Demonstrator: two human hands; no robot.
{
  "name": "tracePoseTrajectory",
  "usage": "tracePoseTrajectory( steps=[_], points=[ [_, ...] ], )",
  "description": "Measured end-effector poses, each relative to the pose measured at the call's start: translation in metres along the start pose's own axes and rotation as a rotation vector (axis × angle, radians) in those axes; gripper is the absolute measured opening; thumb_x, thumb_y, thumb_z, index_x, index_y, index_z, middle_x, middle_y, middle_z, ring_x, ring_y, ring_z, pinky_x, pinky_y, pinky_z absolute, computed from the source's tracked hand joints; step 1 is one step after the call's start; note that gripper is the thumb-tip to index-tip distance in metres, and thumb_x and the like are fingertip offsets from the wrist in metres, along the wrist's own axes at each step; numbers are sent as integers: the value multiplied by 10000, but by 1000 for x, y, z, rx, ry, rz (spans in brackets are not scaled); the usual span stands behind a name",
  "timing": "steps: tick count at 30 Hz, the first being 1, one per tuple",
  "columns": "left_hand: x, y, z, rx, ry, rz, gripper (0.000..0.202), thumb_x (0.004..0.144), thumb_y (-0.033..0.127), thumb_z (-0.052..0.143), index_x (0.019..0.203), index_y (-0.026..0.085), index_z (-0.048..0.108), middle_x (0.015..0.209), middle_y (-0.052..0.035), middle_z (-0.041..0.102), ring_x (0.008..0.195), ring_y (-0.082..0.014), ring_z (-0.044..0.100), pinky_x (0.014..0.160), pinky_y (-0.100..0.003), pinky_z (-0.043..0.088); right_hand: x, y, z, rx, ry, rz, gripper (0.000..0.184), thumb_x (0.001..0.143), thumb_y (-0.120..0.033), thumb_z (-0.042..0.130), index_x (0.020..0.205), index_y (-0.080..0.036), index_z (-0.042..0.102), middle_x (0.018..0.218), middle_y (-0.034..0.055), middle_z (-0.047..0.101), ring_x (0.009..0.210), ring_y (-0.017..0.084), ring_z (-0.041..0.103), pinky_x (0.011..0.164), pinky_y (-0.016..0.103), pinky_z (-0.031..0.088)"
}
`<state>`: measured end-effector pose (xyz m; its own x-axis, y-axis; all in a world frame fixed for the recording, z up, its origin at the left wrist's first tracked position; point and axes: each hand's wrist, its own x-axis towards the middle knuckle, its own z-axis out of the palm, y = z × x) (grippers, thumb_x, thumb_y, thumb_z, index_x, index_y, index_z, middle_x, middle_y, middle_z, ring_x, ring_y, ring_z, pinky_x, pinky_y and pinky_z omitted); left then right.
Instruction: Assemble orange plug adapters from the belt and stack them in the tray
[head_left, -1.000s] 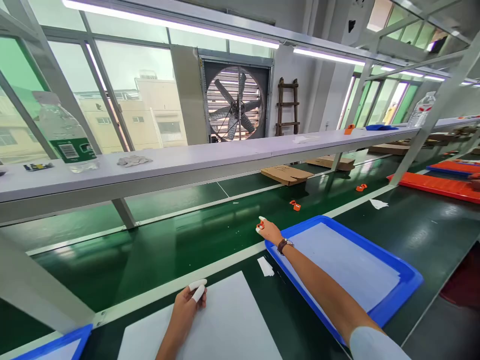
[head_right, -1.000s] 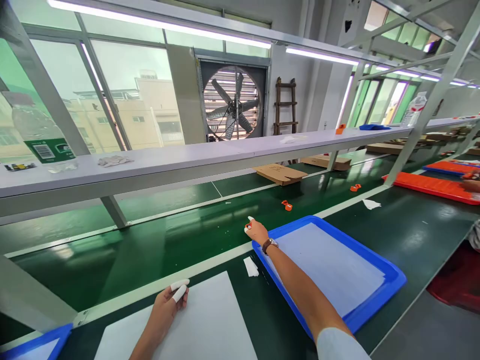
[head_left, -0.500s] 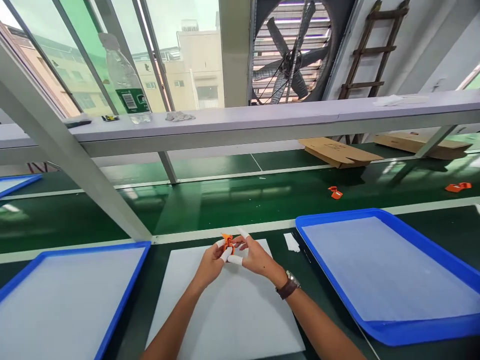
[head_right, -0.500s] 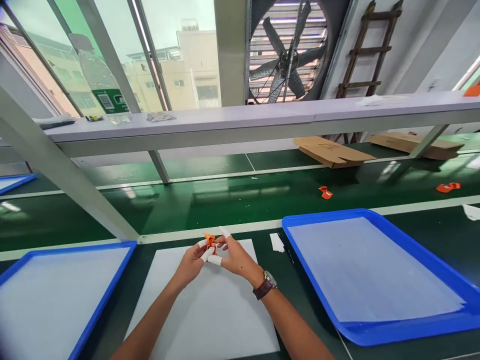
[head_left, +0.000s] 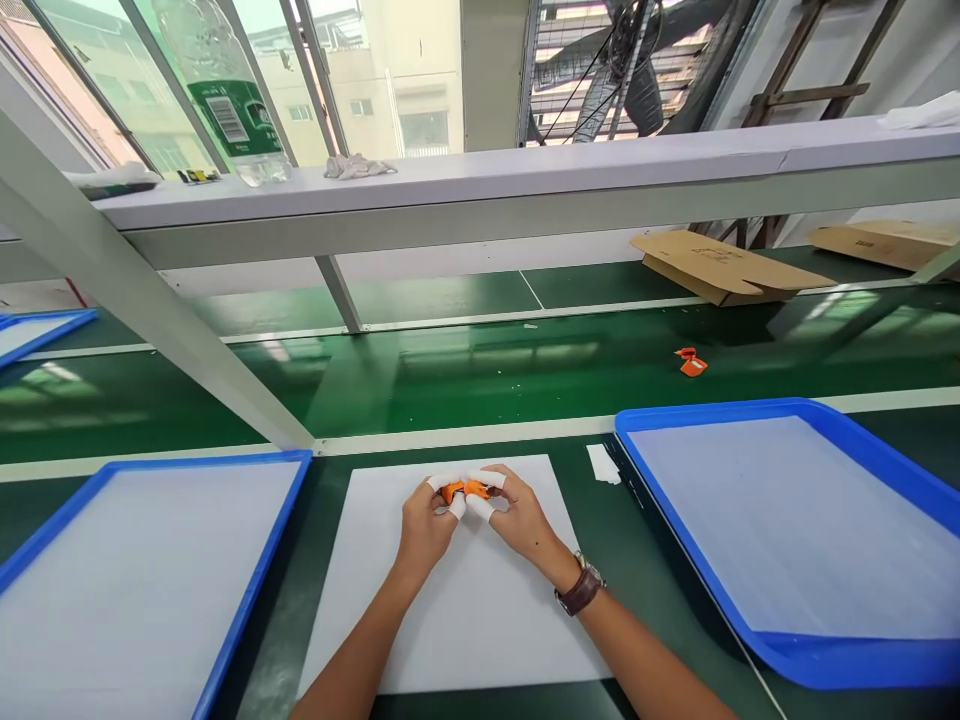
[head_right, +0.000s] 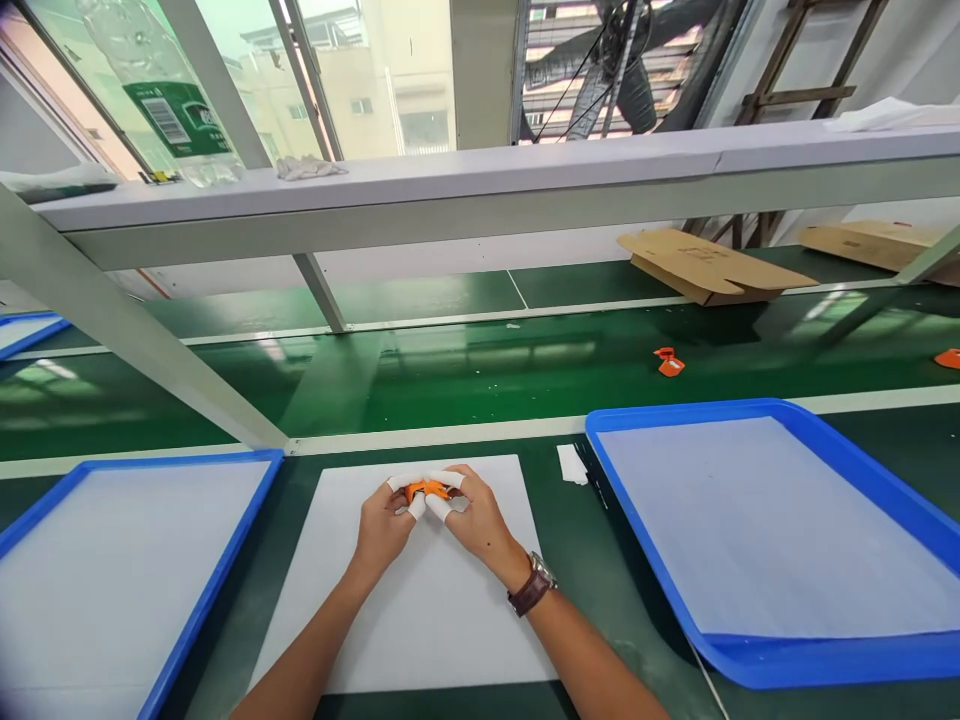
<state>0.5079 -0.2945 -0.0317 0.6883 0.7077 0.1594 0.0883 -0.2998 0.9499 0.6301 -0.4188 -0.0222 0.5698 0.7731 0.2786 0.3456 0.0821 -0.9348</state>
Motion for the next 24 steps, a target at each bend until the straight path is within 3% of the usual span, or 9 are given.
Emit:
tracePoseTrajectory(
  steps=[7, 11, 15, 21, 24],
  points=[
    [-2, -3, -1, -159, -116, -152, 385, 848, 353, 711, 1199, 197, 677, 1201, -118, 730, 1076, -247, 717, 959, -406, 587, -3, 6, 8, -23, 136, 19, 260, 907, -312, 636, 1154, -276, 710, 1066, 80, 628, 884, 213, 633, 741, 364, 592],
    [-5, -3, 3, -135, -39, -181, 352, 858, 373, 701, 1156, 186, 693, 1209, -132, 731, 1060, -257, 724, 946, -422, 595, -6, 3, 12, -33, 179, 10, 180, 911, -285, 630, 1079, -252, 687, 1051, 77, 630, 883, 203, 636, 770, 365, 593],
    [-7, -3, 4, -67, 37, -141, 274, 868, 330, 674, 1102, 192, 700, 1239, -121, 712, 1056, -251, 722, 955, -429, 590, -8, 1, 16, -67, 134, 26, 97, 907, -256, 616, 990, -234, 662, 961, 50, 627, 813, 179, 626, 750, 342, 574],
    [-6, 0, -8, -3, -185, -11, 485, 852, 293, 705, 1330, 270, 621, 1357, -88, 641, 1106, -245, 699, 948, -426, 612, -4, 7, 10, -117, 147, 70, 183, 911, -275, 584, 1070, -231, 664, 974, 57, 658, 808, 190, 635, 728, 339, 563],
    [-6, -2, -11, 132, -176, 138, 416, 914, 261, 616, 1328, 292, 623, 1343, -74, 643, 1124, -240, 682, 906, -424, 630, -4, 7, 7, -126, 132, 59, 192, 915, -288, 583, 1072, -239, 682, 950, 54, 663, 798, 195, 630, 720, 342, 557]
  ],
)
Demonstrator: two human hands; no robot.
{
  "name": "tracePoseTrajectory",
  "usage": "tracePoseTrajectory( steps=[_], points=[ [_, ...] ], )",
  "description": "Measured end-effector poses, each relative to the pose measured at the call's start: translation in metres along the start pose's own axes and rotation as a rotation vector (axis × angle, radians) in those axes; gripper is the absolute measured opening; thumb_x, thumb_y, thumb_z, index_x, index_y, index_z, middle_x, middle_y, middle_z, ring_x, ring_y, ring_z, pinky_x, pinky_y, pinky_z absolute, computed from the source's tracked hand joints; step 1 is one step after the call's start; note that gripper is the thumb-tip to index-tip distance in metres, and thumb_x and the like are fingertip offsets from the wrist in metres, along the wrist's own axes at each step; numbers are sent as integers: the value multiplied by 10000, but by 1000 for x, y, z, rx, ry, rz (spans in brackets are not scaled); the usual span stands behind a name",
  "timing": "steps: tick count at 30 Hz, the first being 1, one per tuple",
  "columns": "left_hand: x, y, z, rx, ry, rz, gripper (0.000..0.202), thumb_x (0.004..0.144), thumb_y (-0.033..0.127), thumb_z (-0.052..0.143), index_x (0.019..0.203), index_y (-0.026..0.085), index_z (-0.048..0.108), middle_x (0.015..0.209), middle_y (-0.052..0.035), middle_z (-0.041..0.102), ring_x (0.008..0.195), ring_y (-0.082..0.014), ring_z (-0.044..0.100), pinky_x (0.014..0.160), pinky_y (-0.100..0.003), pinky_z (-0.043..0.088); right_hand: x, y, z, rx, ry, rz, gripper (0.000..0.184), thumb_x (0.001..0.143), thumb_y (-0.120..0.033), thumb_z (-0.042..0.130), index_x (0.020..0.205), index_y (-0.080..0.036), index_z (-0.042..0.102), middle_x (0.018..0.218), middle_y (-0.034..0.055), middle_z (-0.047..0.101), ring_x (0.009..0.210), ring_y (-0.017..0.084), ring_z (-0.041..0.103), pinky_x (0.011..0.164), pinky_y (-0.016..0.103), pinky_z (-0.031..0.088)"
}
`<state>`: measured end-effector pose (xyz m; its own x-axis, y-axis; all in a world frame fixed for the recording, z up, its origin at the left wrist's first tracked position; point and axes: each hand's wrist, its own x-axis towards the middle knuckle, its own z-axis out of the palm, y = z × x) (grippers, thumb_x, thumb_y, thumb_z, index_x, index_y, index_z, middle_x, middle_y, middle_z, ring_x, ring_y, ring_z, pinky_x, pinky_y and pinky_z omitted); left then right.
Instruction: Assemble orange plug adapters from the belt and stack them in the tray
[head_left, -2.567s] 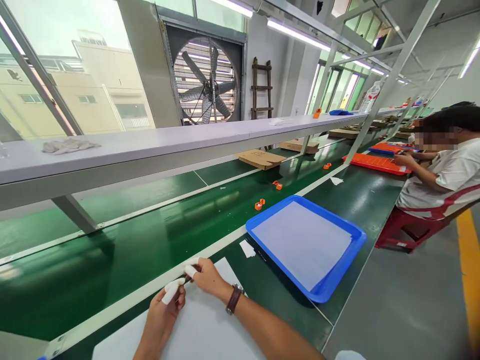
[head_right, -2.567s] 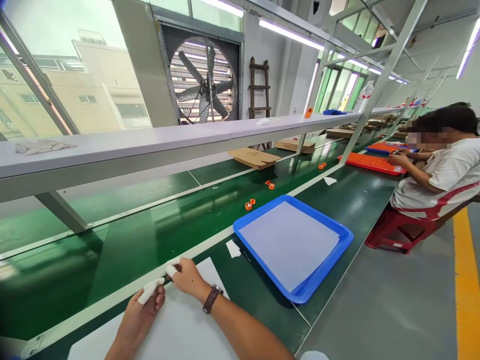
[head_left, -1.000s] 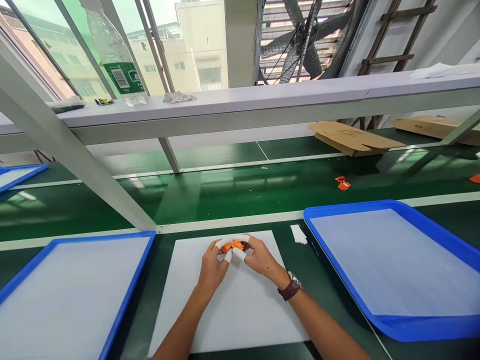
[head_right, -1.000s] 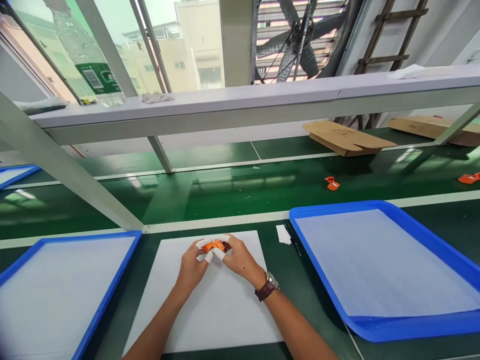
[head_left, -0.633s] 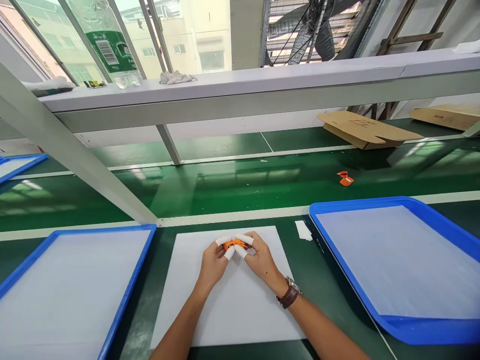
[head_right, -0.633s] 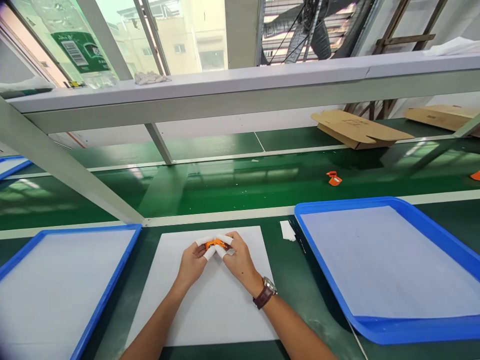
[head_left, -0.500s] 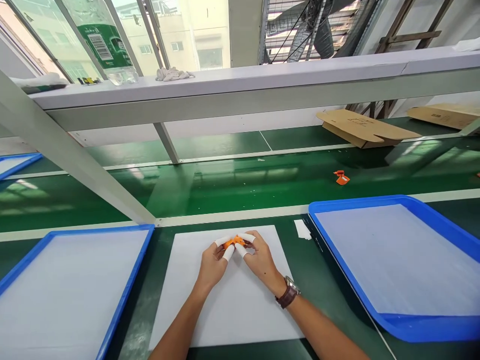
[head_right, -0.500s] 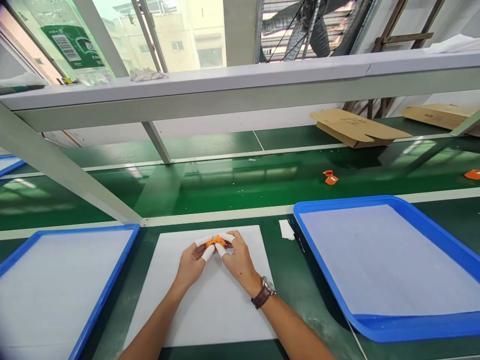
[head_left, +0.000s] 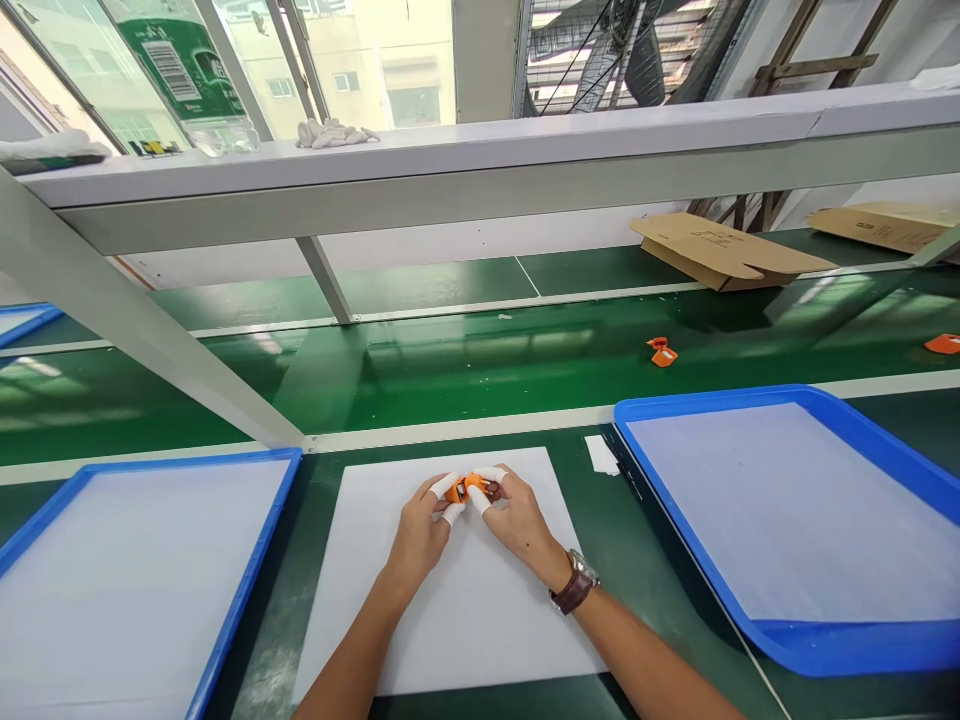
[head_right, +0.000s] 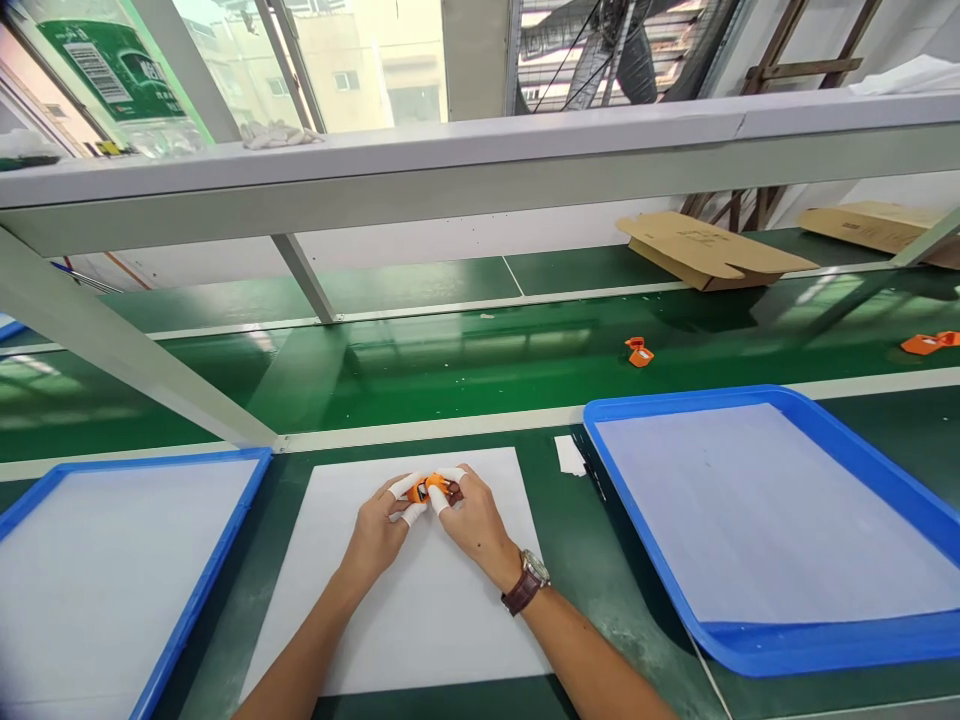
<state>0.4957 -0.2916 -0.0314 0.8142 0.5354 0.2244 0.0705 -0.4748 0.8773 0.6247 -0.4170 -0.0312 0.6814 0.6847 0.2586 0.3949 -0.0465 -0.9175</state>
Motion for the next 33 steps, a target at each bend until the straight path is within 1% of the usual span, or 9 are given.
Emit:
tracePoseTrajectory(
  steps=[6, 12, 16, 19, 23, 26, 28, 31, 33],
  points=[
    [-2, -9, 7, 179, 51, 120, 399, 919, 172, 569, 1292, 293, 642, 1287, -77, 669, 986, -229, 725, 817, -403, 642, -3, -3, -3, -33, -83, -19, 180, 917, -259, 580, 1067, -244, 679, 911, 37, 649, 771, 181, 607, 697, 326, 534],
    [-2, -12, 11, 178, 64, 108, 363, 913, 163, 592, 1252, 276, 655, 1264, -78, 678, 934, -216, 729, 742, -370, 652, 0, -2, -7, 5, -173, 19, 179, 883, -199, 571, 1028, -238, 669, 955, 27, 655, 787, 162, 610, 691, 298, 518],
    [-4, -15, 15, 202, 70, 98, 319, 930, 182, 575, 1222, 267, 672, 1265, -89, 676, 1023, -237, 716, 793, -388, 650, 3, 5, -7, 86, -193, 85, 168, 872, -218, 585, 1014, -232, 674, 947, 26, 662, 790, 162, 610, 704, 300, 507],
    [-2, -17, 17, 275, 84, 147, 303, 943, 169, 544, 1200, 252, 684, 1235, -107, 686, 1098, -257, 692, 871, -426, 627, 6, 11, -6, 177, -233, 172, 125, 855, -254, 626, 960, -220, 685, 899, 21, 671, 757, 161, 609, 694, 301, 508],
    [3, -14, 13, 284, 52, 195, 303, 941, 176, 554, 1210, 250, 670, 1205, -108, 688, 1049, -244, 698, 856, -415, 624, 11, 16, -6, 256, -232, 241, 156, 836, -296, 672, 960, -203, 685, 869, 27, 684, 732, 167, 622, 674, 305, 523],
    [6, -11, 9, 229, 35, 141, 346, 929, 217, 605, 1270, 273, 625, 1216, -84, 677, 913, -199, 701, 800, -388, 629, 15, 14, -11, 343, -252, 287, 221, 864, -379, 669, 975, -189, 690, 776, 28, 688, 690, 180, 645, 662, 319, 546],
    [5, -10, 7, 181, 47, 65, 382, 913, 243, 642, 1292, 281, 607, 1240, -75, 668, 852, -180, 696, 775, -374, 629, 17, 12, -15, 411, -263, 307, 298, 921, -462, 594, 941, -180, 688, 719, 30, 681, 649, 183, 653, 652, 332, 559],
    [4, -11, 8, 99, 59, -53, 406, 889, 273, 677, 1289, 289, 609, 1286, -72, 651, 859, -182, 708, 784, -372, 625, 19, 13, -19, 487, -225, 326, 424, 972, -540, 476, 908, -171, 673, 726, 43, 676, 614, 180, 643, 637, 347, 564],
    [4, -11, 8, 1, 58, -117, 424, 874, 291, 695, 1290, 289, 611, 1324, -78, 637, 937, -201, 715, 855, -389, 613, 19, 16, -20, 514, -193, 338, 450, 971, -560, 458, 950, -165, 673, 780, 59, 686, 627, 183, 641, 625, 352, 564]
  ],
)
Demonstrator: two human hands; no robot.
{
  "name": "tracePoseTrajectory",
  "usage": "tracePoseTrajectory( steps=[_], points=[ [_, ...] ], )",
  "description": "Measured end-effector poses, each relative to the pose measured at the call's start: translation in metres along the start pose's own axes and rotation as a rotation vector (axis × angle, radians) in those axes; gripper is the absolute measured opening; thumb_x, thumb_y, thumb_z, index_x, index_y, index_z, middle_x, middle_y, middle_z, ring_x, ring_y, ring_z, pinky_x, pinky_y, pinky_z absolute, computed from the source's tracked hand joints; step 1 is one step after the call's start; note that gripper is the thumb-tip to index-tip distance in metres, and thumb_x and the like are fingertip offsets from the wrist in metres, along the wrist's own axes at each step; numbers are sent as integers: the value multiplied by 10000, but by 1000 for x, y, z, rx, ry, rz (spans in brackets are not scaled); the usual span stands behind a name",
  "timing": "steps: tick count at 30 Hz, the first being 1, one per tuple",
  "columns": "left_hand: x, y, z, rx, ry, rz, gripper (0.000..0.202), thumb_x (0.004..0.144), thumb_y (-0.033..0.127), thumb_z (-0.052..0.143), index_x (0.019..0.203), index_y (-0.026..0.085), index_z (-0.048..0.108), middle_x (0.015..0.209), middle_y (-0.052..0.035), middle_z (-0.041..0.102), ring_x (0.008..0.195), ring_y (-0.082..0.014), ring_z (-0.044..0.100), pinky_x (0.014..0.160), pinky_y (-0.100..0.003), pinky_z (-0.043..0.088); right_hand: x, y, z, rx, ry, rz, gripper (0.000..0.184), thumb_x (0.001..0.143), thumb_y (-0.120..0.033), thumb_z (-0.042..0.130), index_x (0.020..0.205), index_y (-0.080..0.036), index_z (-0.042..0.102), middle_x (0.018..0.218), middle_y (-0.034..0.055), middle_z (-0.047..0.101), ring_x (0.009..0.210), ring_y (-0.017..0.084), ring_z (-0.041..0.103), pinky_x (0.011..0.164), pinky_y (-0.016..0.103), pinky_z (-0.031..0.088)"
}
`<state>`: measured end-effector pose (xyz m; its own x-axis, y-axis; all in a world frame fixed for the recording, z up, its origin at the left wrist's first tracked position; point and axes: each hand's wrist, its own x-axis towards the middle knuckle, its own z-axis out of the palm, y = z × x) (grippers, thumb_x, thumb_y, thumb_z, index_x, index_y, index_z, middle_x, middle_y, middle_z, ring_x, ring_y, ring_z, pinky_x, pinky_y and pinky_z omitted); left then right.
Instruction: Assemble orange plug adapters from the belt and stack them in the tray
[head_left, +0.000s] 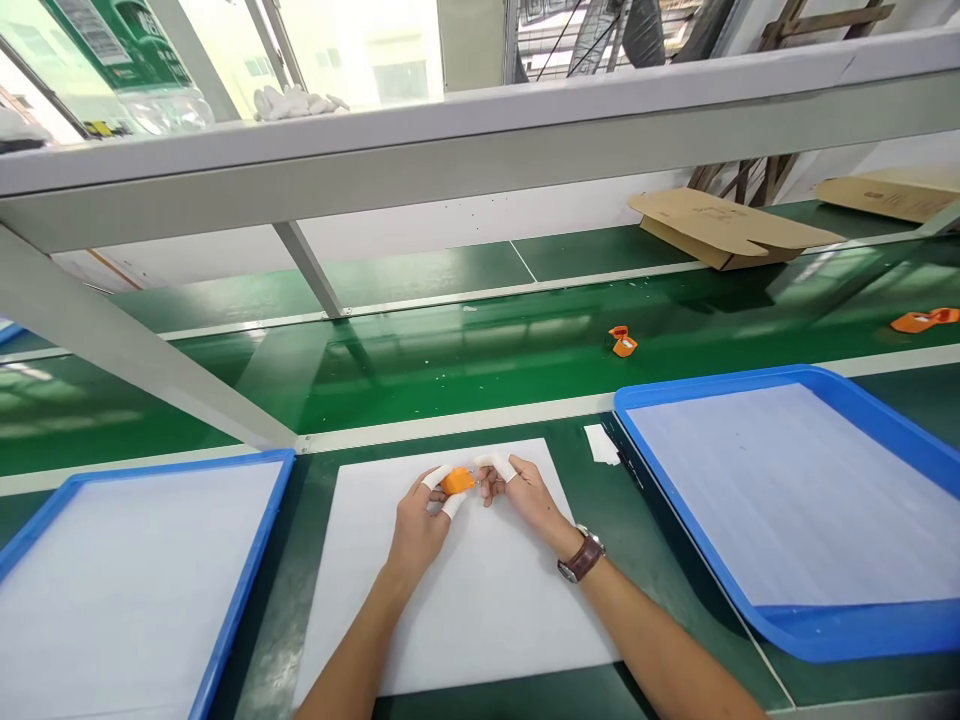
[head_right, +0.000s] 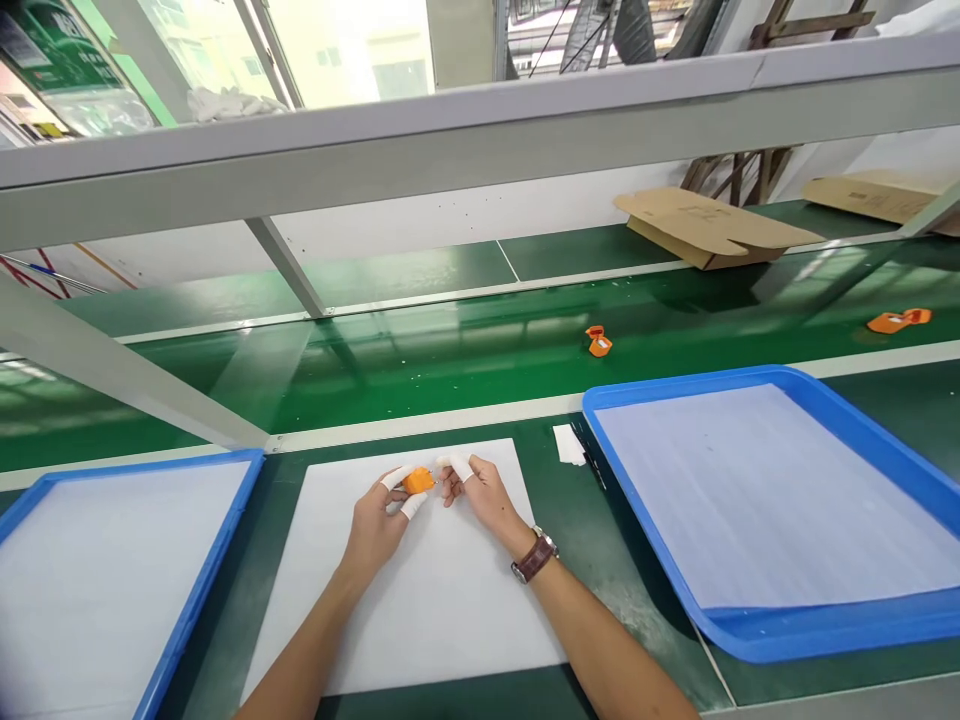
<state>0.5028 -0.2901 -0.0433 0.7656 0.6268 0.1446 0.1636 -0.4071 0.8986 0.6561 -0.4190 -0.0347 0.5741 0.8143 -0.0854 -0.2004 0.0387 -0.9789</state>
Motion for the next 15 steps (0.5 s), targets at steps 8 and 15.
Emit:
tracePoseTrajectory(
  steps=[8, 15],
  points=[
    [5, 23, -13, -677, -104, -222, 401, 835, 312, 762, 1200, 207, 633, 1272, -126, 673, 1165, -300, 670, 1047, -509, 513, 0, 1, 1, -42, 10, -17, 291, 905, -443, 590, 856, -168, 670, 713, 23, 678, 629, 175, 650, 699, 338, 538],
    [7, 24, -29, -678, 39, -262, 421, 727, 256, 848, 1111, 163, 702, 1168, -128, 720, 1115, -312, 674, 987, -493, 534, -2, 6, 6, -131, -6, -33, 344, 869, -395, 584, 1095, -157, 686, 693, 1, 660, 624, 176, 635, 684, 347, 547]
  ],
)
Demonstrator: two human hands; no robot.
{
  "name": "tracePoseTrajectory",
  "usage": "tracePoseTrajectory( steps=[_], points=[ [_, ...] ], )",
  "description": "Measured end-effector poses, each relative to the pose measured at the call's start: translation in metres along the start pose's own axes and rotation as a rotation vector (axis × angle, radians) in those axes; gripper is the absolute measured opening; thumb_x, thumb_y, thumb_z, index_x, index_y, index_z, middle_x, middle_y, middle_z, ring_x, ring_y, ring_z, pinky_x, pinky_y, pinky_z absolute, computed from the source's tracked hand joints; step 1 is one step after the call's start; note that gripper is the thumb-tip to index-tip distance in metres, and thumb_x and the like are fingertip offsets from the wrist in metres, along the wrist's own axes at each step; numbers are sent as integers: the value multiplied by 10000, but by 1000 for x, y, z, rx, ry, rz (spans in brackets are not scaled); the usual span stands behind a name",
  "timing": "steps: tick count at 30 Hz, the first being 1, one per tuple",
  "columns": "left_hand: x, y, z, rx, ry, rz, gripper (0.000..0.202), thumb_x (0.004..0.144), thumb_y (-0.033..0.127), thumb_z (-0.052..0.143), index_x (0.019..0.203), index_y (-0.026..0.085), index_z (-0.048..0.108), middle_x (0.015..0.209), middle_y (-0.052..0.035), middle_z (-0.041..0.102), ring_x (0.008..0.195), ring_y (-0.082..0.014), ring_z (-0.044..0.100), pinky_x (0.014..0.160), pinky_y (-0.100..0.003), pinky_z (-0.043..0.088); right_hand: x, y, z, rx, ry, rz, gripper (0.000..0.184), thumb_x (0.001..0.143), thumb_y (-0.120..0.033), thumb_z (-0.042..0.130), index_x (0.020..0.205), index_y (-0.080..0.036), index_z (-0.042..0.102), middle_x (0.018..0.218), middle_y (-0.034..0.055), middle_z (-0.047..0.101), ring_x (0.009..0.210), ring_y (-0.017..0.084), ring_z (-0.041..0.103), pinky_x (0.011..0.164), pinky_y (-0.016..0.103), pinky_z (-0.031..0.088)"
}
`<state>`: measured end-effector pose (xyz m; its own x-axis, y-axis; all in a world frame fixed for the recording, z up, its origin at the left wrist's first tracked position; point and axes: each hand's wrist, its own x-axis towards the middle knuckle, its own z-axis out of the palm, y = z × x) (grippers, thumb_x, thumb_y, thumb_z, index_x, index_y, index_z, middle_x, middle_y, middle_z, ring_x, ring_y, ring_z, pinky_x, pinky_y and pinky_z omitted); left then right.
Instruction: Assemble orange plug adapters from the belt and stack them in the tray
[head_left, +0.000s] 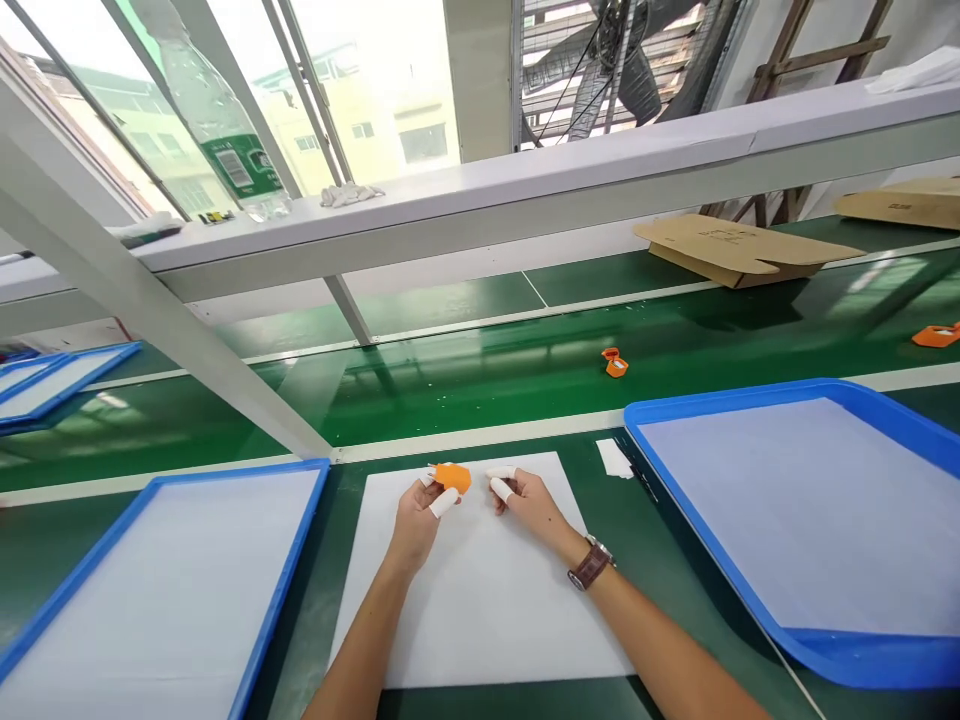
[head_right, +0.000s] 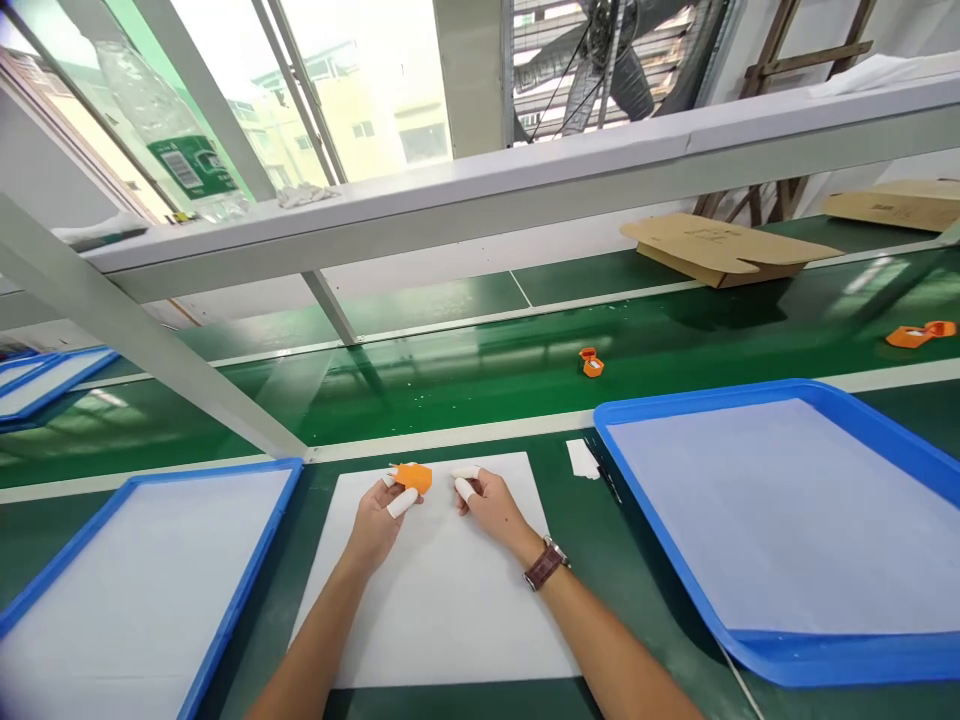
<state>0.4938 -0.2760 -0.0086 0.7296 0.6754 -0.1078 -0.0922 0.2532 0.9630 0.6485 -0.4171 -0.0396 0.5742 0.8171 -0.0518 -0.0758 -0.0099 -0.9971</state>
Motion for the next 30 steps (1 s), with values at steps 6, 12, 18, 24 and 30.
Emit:
tracePoseTrajectory(
  steps=[6, 12, 18, 24, 30],
  points=[
    [9, 66, -89, 39, 308, 184, 497, 724, 177, 841, 1192, 193, 674, 1217, -65, 706, 1151, -229, 655, 1054, -375, 501, -5, 4, 1, -73, -37, -14, 341, 868, -370, 572, 1122, -169, 681, 719, 5, 651, 680, 189, 636, 708, 353, 539],
    [6, 121, -195, -11, 578, 181, 183, 864, 70, 620, 1028, 125, 679, 1066, -100, 725, 977, -161, 704, 920, -279, 592, -7, 6, 0, -117, -71, -31, 332, 873, -342, 560, 1144, -197, 686, 847, 35, 681, 725, 201, 644, 733, 370, 531],
    [0, 111, -233, 60, 554, 98, 179, 863, 124, 614, 1029, 114, 681, 1042, -151, 735, 976, -227, 724, 922, -365, 607, -6, 10, 0, -176, -92, -55, 339, 883, -324, 535, 1165, -206, 679, 920, 52, 693, 754, 204, 658, 737, 361, 546],
    [13, 93, -252, 359, 593, 37, 379, 685, 63, 795, 1043, 158, 709, 1077, -102, 755, 1121, -278, 681, 1077, -474, 473, -6, 11, -1, -165, -97, -32, 346, 849, -302, 554, 1158, -214, 684, 933, 58, 702, 786, 219, 665, 745, 364, 559],
    [22, 72, -263, 547, 631, 38, 457, 685, 33, 764, 1113, 176, 687, 1160, -102, 744, 1193, -300, 650, 1073, -473, 460, -7, 9, 1, -151, -75, -15, 328, 823, -324, 578, 1114, -231, 698, 928, 59, 704, 778, 238, 667, 738, 388, 568]
  ],
)
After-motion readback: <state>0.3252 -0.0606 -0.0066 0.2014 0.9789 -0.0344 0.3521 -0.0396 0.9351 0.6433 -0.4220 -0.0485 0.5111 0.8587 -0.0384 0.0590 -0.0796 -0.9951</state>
